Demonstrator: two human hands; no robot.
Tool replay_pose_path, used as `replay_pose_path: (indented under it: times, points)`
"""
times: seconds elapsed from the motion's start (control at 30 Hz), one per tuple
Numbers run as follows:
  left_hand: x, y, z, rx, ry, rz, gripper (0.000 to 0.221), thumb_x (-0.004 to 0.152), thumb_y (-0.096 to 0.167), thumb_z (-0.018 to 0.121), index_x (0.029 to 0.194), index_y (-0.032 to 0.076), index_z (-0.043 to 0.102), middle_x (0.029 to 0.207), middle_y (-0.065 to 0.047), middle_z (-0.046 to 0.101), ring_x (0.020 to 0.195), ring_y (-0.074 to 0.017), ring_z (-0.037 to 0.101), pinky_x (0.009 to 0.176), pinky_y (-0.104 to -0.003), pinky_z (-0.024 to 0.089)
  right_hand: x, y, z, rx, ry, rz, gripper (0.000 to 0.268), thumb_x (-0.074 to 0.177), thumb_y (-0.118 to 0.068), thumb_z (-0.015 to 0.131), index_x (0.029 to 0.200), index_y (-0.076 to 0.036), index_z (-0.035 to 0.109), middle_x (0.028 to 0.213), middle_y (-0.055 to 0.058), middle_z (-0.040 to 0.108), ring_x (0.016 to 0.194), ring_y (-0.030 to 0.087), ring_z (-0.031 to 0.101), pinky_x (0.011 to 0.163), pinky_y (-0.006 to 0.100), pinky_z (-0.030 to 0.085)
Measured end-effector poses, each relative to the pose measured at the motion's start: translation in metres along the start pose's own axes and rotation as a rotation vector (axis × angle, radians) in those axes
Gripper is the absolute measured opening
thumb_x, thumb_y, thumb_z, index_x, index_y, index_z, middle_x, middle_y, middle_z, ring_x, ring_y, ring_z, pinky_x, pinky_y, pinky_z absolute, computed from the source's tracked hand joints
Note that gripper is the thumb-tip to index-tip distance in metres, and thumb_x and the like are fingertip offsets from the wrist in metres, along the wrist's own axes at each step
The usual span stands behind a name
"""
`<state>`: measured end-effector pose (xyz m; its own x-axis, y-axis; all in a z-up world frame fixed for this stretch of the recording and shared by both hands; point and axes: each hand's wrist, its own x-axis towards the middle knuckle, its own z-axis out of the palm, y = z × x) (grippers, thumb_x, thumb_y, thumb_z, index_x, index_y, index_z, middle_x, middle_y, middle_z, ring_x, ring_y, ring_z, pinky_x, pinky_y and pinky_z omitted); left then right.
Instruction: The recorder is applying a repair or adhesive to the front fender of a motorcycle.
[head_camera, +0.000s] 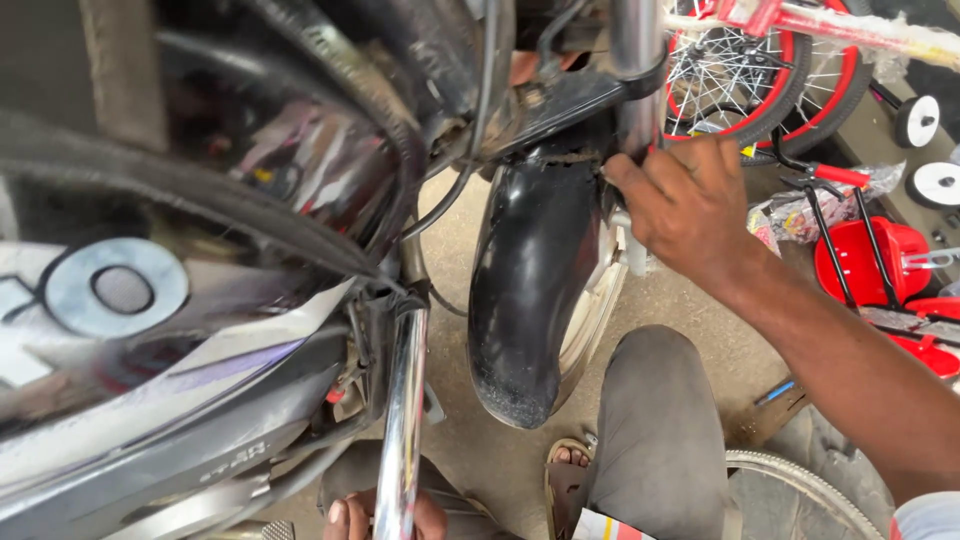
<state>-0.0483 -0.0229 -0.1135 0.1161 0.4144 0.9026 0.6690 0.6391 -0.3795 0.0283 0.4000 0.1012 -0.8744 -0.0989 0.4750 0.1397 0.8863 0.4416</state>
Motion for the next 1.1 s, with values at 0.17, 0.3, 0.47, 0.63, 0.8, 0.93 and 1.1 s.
replay_pose_path:
  times: [0.17, 0.3, 0.47, 0.63, 0.8, 0.93, 1.1]
  points:
    - [-0.033, 0.043, -0.043, -0.479, -0.267, -0.772, 0.054, 0.092, 0.009, 0.075, 0.135, -0.001, 0.043, 0.083, -0.01, 0.06, 0.056, -0.0172, 0.056, 0.053, -0.025, 0.043, -0.013, -0.002, 0.023, -0.029, 0.1, -0.031, 0.018, 0.097, -0.009, 0.082, 0.113, -0.013, 0.075, 0.084, -0.001, 0.046, 0.089, 0.021, 0.049, 0.079, 0.038, 0.035]
    - [-0.075, 0.045, -0.051, -0.323, -0.547, -0.414, 0.043, 0.09, -0.01, 0.06, 0.128, -0.012, 0.04, 0.116, -0.033, 0.061, 0.067, -0.0236, 0.07, 0.06, -0.027, 0.06, -0.01, -0.011, 0.01, -0.015, 0.089, 0.017, 0.017, 0.097, -0.014, 0.082, 0.112, -0.013, 0.074, 0.088, 0.001, 0.051, 0.089, 0.023, 0.051, 0.08, 0.04, 0.036]
    - [0.044, 0.032, -0.031, -0.496, -0.323, -0.908, 0.06, 0.092, 0.012, 0.073, 0.129, -0.019, 0.037, 0.11, -0.028, 0.052, 0.066, -0.0254, 0.067, 0.06, -0.029, 0.059, -0.019, -0.02, -0.008, 0.222, 0.149, 0.207, 0.014, 0.102, -0.006, 0.078, 0.113, -0.007, 0.07, 0.101, 0.007, 0.058, 0.094, 0.027, 0.055, 0.086, 0.042, 0.043]
    - [0.0, 0.044, -0.035, -0.554, -0.341, -1.039, 0.059, 0.09, 0.006, 0.073, 0.131, -0.017, 0.038, 0.107, -0.011, 0.062, 0.065, -0.0237, 0.072, 0.055, -0.028, 0.056, -0.023, -0.019, -0.013, 0.575, 0.267, 0.528, 0.006, 0.109, -0.003, 0.069, 0.113, -0.001, 0.065, 0.111, 0.015, 0.061, 0.1, 0.026, 0.063, 0.086, 0.034, 0.054]
    - [0.04, 0.029, -0.023, -0.456, -0.183, -0.678, 0.085, 0.096, -0.003, 0.067, 0.159, 0.026, 0.018, 0.136, -0.029, 0.043, 0.069, -0.0257, 0.067, 0.06, -0.029, 0.059, -0.037, 0.032, 0.021, 1.658, 0.471, 1.243, 0.014, 0.109, -0.01, 0.067, 0.117, 0.0, 0.061, 0.104, 0.01, 0.068, 0.09, 0.018, 0.067, 0.084, 0.032, 0.057]
    - [0.03, 0.03, -0.029, -0.515, -0.264, -0.747, 0.084, 0.091, 0.003, 0.068, 0.161, 0.02, 0.025, 0.129, -0.027, 0.044, 0.066, -0.0271, 0.067, 0.058, -0.031, 0.06, -0.014, 0.053, 0.029, 1.619, 0.245, 1.227, 0.022, 0.105, -0.006, 0.068, 0.125, 0.002, 0.067, 0.112, 0.009, 0.071, 0.097, 0.016, 0.07, 0.088, 0.03, 0.058]
    - [0.026, 0.031, -0.03, -0.467, -0.274, -0.699, 0.072, 0.096, 0.003, 0.069, 0.154, 0.01, 0.027, 0.124, -0.029, 0.05, 0.065, -0.0203, 0.064, 0.054, -0.029, 0.052, 0.007, 0.063, 0.034, 1.232, -0.296, 0.846, 0.026, 0.097, 0.003, 0.064, 0.121, 0.001, 0.073, 0.111, 0.011, 0.076, 0.096, 0.013, 0.07, 0.089, 0.028, 0.057]
